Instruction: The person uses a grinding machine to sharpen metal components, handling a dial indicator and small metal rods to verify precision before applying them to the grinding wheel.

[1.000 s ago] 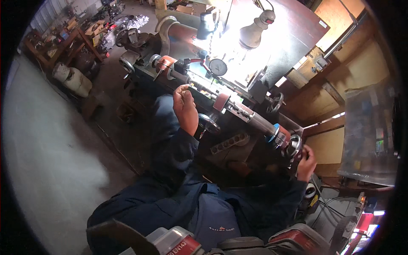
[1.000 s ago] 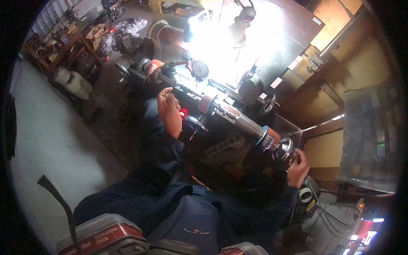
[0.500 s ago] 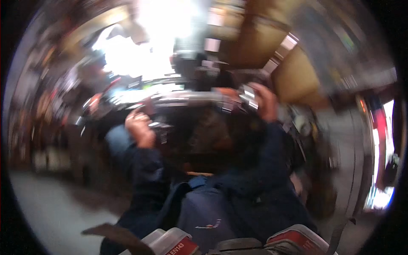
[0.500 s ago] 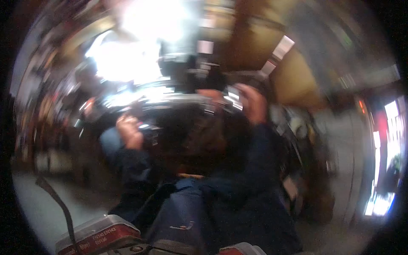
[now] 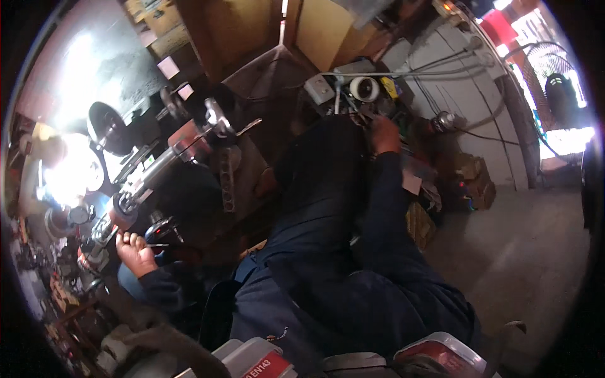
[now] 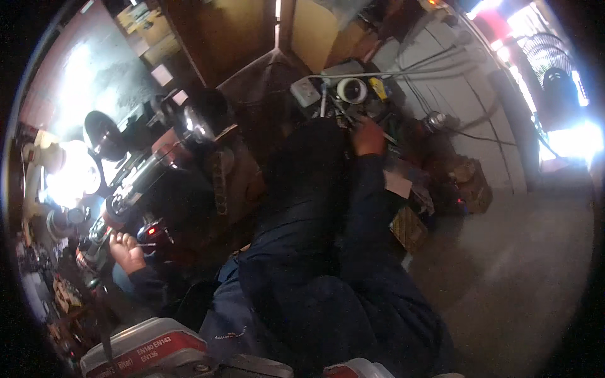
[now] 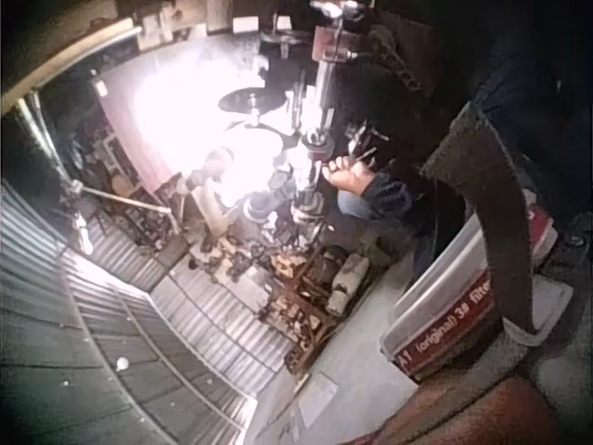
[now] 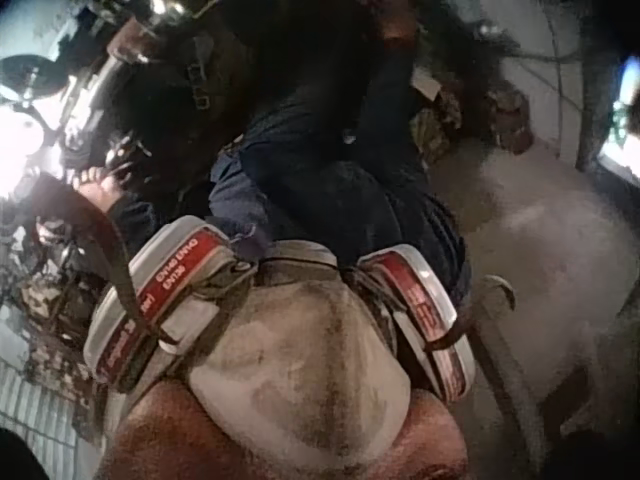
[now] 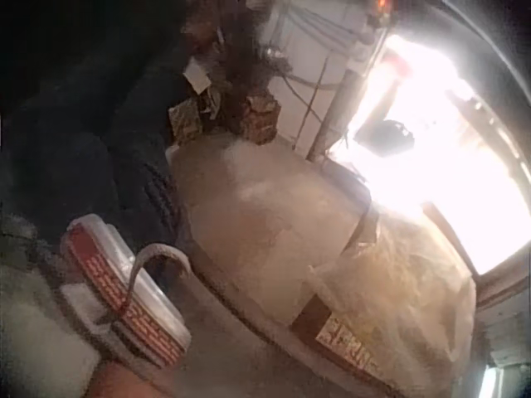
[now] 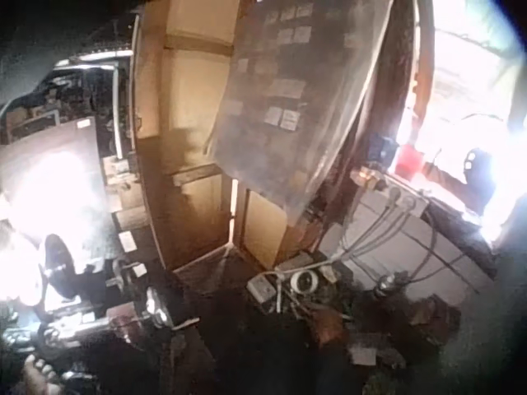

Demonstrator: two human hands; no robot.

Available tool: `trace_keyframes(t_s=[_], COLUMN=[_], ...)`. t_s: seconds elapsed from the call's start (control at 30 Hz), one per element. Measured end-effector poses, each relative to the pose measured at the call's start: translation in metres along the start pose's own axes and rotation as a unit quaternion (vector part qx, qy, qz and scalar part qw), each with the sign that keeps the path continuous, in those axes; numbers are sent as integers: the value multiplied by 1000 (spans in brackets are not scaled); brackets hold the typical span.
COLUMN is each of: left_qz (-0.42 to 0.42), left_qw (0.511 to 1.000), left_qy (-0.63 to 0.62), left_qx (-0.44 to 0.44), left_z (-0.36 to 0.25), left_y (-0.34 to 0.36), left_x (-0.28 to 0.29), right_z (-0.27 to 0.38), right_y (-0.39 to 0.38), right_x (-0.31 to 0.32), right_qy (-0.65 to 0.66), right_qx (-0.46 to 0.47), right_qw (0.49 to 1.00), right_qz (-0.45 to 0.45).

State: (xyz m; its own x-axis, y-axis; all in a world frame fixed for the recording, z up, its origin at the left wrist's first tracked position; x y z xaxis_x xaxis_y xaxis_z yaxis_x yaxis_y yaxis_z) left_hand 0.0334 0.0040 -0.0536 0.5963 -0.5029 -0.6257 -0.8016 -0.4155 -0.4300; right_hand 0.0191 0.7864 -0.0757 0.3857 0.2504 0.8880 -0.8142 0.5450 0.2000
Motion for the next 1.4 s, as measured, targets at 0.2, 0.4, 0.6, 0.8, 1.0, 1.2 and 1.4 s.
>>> trace_keyframes(t_s=[0.2,0.4,0.6,0.8,1.0,1.2,1.4], left_qz=[-11,-70,25,118,-25,-44,39], left_qw=[996,991,992,988,945,888,961], left_qy=[-73,-70,4,50,280,417,219], left_qx=[54,-90,-122,-82,-167,-187,-162], left_z=[31,-9,5,17,-6,-25,-17], left_y=[11,-29,-31,-14,-13,-27,-25], left_x=[-42,-54,-56,-57,-48,-55,-46], right_z=[-237,-53,147,299,380,449,514], right_y=[52,35,-4,-71,-104,-128,-155], right_x=[-114,-7,87,94,96,93,65], right_qy=[-534,-143,219,453,496,516,519], right_qx=[-173,20,102,182,236,297,352], right_qw=[827,984,969,814,784,759,726], right_qz=[-5,-105,44,315,288,265,281])
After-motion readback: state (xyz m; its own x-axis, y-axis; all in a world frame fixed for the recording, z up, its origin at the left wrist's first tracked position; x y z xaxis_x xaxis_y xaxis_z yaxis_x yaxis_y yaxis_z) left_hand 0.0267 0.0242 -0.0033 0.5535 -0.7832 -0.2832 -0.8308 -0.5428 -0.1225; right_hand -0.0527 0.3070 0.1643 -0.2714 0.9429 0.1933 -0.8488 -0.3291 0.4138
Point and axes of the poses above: each hand's wrist, its own y-axis towards the middle knuckle, its own x-axis out of the back of the hand, z = x × y, the point moved 7 cm from there along y, towards the middle knuckle, and after that the axes turned 3 degrees about z, right-handed, at the moved point
